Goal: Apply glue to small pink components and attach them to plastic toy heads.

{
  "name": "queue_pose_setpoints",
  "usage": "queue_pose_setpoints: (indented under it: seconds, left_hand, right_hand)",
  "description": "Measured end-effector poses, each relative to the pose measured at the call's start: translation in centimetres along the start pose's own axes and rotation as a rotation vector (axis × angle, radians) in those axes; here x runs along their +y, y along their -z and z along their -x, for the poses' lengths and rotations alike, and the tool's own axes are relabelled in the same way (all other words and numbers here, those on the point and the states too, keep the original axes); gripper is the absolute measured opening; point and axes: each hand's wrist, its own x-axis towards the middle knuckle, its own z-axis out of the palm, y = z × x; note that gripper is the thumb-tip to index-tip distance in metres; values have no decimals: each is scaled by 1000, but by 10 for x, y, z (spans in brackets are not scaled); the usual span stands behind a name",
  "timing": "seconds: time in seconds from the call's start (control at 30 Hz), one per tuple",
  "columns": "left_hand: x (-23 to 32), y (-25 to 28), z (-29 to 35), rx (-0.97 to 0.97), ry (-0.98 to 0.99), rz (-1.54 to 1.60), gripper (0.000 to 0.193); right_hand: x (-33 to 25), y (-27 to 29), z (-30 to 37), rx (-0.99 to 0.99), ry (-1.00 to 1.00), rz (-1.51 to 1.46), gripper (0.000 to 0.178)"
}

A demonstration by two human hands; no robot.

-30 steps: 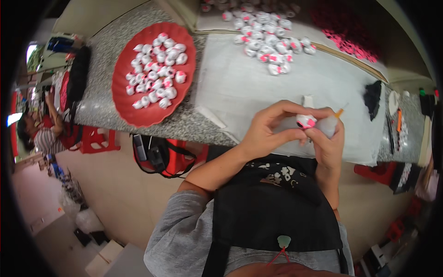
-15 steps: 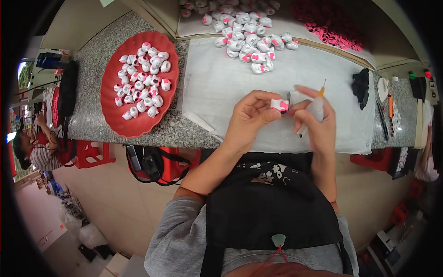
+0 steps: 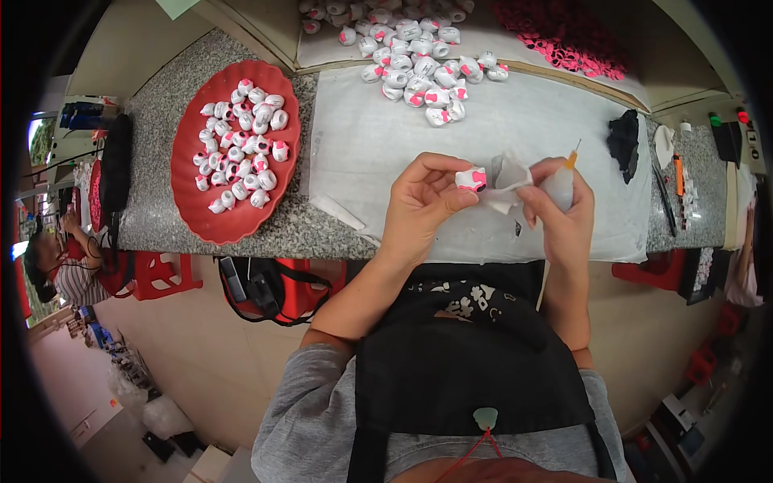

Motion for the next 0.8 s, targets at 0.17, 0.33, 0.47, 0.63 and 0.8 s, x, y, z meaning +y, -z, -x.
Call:
queue_pose_setpoints:
  seconds: [0.17, 0.33, 0.47, 0.63, 0.8]
  left_hand:
    - [-2, -1, 2, -70, -84, 12, 27]
    - [-6, 3, 4, -126, -203, -75, 26]
    - [-2, -1, 2, -66, -82, 80, 25]
    - [-5, 3, 0, -78, -64, 105, 24]
    - [3, -2, 4, -64, -12, -51, 27]
  right_hand:
    - [1, -27, -3, -114, -83, -185, 19]
    - [-2, -22, 1, -171, -111, -206, 19]
    - [-5, -12, 3, -94, -77, -261, 18]
    - [-1, -20, 4, -94, 465, 335, 17]
    - [0, -20, 0, -116, 642, 462, 19]
